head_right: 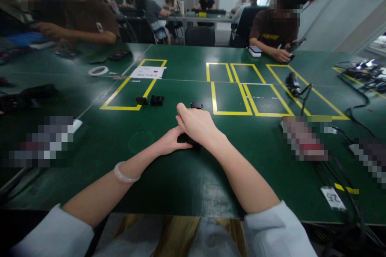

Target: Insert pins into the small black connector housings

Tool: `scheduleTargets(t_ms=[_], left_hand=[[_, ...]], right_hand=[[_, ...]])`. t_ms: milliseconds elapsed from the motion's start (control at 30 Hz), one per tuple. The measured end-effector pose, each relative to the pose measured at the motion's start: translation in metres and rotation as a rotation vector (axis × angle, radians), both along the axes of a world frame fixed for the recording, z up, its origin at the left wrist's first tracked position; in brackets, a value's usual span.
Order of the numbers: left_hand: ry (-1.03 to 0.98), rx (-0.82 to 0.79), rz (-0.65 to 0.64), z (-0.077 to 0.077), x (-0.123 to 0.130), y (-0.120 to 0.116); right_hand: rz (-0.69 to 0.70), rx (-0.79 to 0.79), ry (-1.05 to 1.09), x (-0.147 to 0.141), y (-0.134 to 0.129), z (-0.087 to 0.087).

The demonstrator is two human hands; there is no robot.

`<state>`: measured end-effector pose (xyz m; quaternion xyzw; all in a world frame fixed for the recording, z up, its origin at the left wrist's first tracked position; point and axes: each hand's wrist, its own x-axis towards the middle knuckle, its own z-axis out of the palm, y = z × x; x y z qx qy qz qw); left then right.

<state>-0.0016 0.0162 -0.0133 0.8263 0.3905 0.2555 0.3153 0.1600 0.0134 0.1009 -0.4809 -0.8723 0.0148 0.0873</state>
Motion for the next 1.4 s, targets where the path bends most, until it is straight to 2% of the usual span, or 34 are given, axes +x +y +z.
scheduleTargets(t_ms=[1400], left_hand=[[0.002, -0.026, 0.017, 0.0043, 0.0011, -0.0019]], right_hand=[[-0.002, -0.021, 0.011, -0.0003, -0.0001, 0.0011]])
